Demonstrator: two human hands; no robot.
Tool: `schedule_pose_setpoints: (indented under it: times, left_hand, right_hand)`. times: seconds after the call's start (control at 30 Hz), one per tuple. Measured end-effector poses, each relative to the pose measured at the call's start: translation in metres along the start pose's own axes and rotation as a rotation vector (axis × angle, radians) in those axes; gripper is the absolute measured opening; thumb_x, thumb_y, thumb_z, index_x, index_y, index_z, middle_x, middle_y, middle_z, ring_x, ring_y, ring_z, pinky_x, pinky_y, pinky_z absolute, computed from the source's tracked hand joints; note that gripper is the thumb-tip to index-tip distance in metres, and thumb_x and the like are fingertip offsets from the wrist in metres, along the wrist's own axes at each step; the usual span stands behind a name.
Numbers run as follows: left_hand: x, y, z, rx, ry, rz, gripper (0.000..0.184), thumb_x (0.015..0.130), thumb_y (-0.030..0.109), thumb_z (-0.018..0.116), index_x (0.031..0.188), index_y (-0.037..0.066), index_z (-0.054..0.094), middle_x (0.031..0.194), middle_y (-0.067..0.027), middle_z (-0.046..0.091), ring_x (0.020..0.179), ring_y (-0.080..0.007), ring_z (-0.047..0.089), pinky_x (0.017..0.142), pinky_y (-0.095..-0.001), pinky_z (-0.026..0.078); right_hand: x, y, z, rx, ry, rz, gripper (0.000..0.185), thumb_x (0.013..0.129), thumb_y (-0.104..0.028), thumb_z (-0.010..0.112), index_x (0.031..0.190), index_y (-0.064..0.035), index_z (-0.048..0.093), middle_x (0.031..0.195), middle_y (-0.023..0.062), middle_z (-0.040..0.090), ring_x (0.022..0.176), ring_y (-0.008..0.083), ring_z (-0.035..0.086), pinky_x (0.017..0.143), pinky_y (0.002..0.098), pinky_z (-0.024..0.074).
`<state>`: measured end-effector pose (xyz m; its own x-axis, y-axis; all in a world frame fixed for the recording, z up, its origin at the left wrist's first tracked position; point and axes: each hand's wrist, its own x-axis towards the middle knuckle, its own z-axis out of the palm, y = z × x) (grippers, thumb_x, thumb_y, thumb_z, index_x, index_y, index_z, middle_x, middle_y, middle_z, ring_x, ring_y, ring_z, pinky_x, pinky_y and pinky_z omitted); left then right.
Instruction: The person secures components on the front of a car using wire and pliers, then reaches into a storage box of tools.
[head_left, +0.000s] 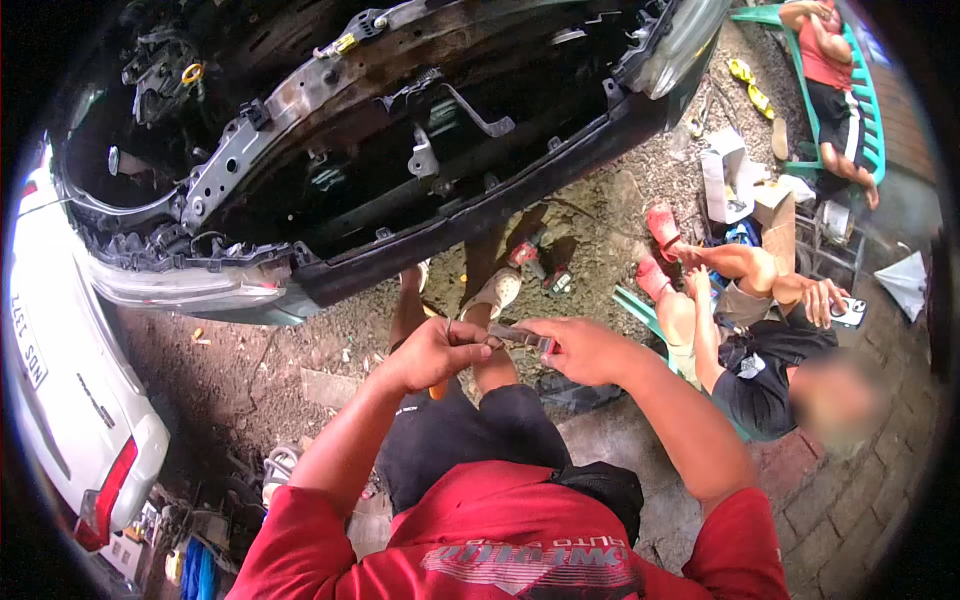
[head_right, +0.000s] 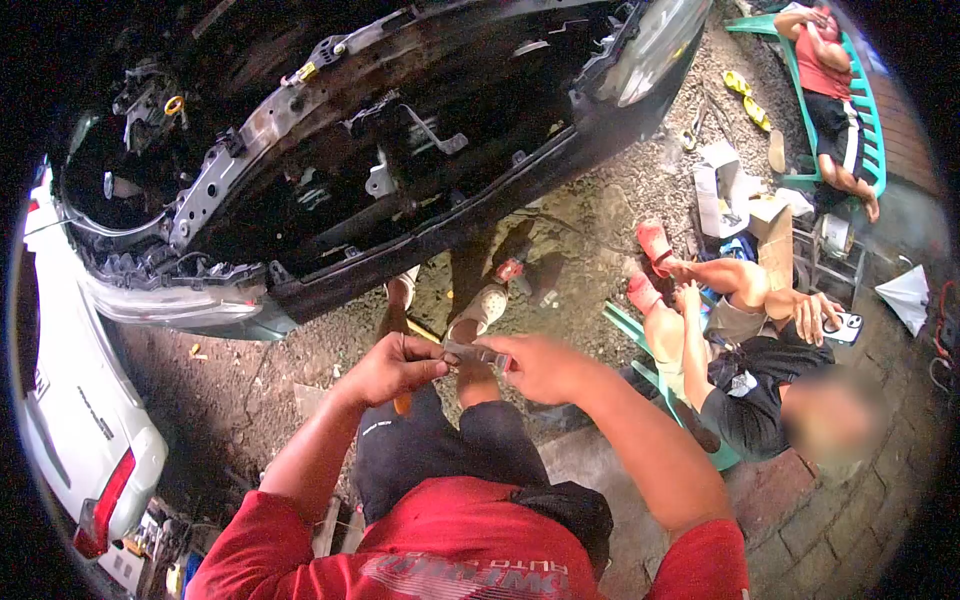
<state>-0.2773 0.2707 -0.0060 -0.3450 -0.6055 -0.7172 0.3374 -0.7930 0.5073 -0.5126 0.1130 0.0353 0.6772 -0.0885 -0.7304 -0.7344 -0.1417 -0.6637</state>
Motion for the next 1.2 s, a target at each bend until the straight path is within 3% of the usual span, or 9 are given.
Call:
schedule_pose_setpoints:
  times: [0.17, 0.37, 0.53, 0.67, 0.77, 0.87, 1.0, 1.13, 1.2]
  left_hand:
    - [-0.003, 0.004, -0.003, 0.07, 0.025, -0.057, 0.022, 0.098, 0.016, 0.076, 0.115, 0.002, 0.078, 0.077, 0.0099, 0.063, 0.064, -0.0003, 0.045, 0.056, -0.022, 0.035]
    - [-0.002, -0.009, -0.002, 0.035, 0.061, 0.032, 0.019, 0.098, 0.015, 0.075, 0.11, 0.0, 0.078, 0.076, 0.0086, 0.062, 0.065, -0.0021, 0.047, 0.056, -0.0246, 0.037]
    - [0.002, -0.016, 0.01, 0.189, 0.182, -0.062, 0.021, 0.096, 0.018, 0.074, 0.106, 0.0, 0.078, 0.072, 0.0063, 0.06, 0.065, -0.0045, 0.047, 0.056, -0.0278, 0.037]
    - [0.011, -0.013, 0.017, 0.268, 0.3, -0.176, 0.021, 0.095, 0.019, 0.073, 0.101, -0.001, 0.078, 0.072, 0.0016, 0.063, 0.064, -0.0062, 0.05, 0.058, -0.0282, 0.043]
    - [0.02, -0.014, 0.013, 0.083, 0.311, -0.164, 0.019, 0.096, 0.019, 0.073, 0.101, 0.001, 0.076, 0.067, 0.0053, 0.055, 0.059, -0.0077, 0.045, 0.055, -0.0294, 0.036]
    - [0.041, -0.017, 0.001, -0.107, 0.337, -0.117, 0.018, 0.097, 0.015, 0.072, 0.109, 0.002, 0.073, 0.072, 0.0035, 0.059, 0.058, -0.0076, 0.047, 0.053, -0.0274, 0.036]
    - [0.049, 0.0, -0.006, -0.394, 0.417, 0.007, 0.026, 0.098, 0.011, 0.069, 0.123, 0.006, 0.062, 0.086, -0.0007, 0.065, 0.06, -0.0054, 0.048, 0.05, -0.0233, 0.035]
    - [0.06, 0.002, -0.012, -0.62, 0.415, 0.051, 0.018, 0.098, 0.011, 0.069, 0.114, 0.009, 0.06, 0.086, -0.002, 0.067, 0.059, -0.0065, 0.051, 0.05, -0.0234, 0.039]
    - [0.065, 0.006, -0.012, -0.622, 0.42, 0.05, 0.014, 0.1, 0.012, 0.067, 0.111, 0.007, 0.061, 0.086, -0.0022, 0.065, 0.059, -0.0072, 0.052, 0.05, -0.0236, 0.04]
  right_hand:
    - [-0.002, -0.01, -0.004, -0.038, -0.05, 0.059, 0.057, 0.094, -0.011, 0.066, 0.149, -0.0141, 0.052, 0.122, 0.0218, 0.068, 0.106, 0.0387, 0.068, 0.091, 0.045, 0.0545]
    - [0.0, -0.016, 0.012, -0.074, 0.01, 0.108, 0.048, 0.095, -0.012, 0.065, 0.142, -0.0123, 0.058, 0.107, 0.0184, 0.073, 0.099, 0.0415, 0.07, 0.086, 0.0474, 0.0557]
    - [0.007, -0.03, 0.023, -0.533, 0.099, 0.189, 0.024, 0.092, -0.015, 0.063, 0.114, -0.0048, 0.063, 0.094, 0.0188, 0.072, 0.094, 0.0406, 0.071, 0.08, 0.0488, 0.0579]
    - [0.022, -0.017, 0.032, -0.735, 0.244, 0.114, 0.018, 0.092, -0.016, 0.064, 0.105, -0.0042, 0.06, 0.093, 0.0187, 0.071, 0.091, 0.0396, 0.071, 0.077, 0.0487, 0.0579]
    - [0.031, -0.01, 0.018, -0.697, 0.196, 0.111, 0.028, 0.09, -0.013, 0.064, 0.118, -0.0056, 0.062, 0.098, 0.0198, 0.071, 0.091, 0.0412, 0.07, 0.08, 0.0486, 0.0573]
    - [0.036, 0.004, -0.001, -0.368, 0.276, 0.068, 0.054, 0.091, -0.007, 0.067, 0.144, -0.0123, 0.055, 0.106, 0.0223, 0.069, 0.1, 0.0433, 0.068, 0.09, 0.047, 0.0545]
    - [0.036, -0.013, -0.012, 0.034, 0.457, 0.2, 0.045, 0.091, -0.002, 0.067, 0.134, -0.0063, 0.057, 0.105, 0.0206, 0.069, 0.095, 0.0358, 0.069, 0.085, 0.0423, 0.0535]
    - [0.05, -0.011, 0.006, 0.083, 0.556, 0.122, 0.03, 0.085, -0.007, 0.074, 0.111, -0.0033, 0.061, 0.097, 0.0169, 0.065, 0.086, 0.0319, 0.065, 0.078, 0.0395, 0.0526]
    - [0.057, -0.014, 0.013, 0.054, 0.558, 0.027, 0.035, 0.084, -0.008, 0.075, 0.114, -0.0027, 0.06, 0.101, 0.0182, 0.065, 0.093, 0.0367, 0.065, 0.08, 0.0423, 0.0528]
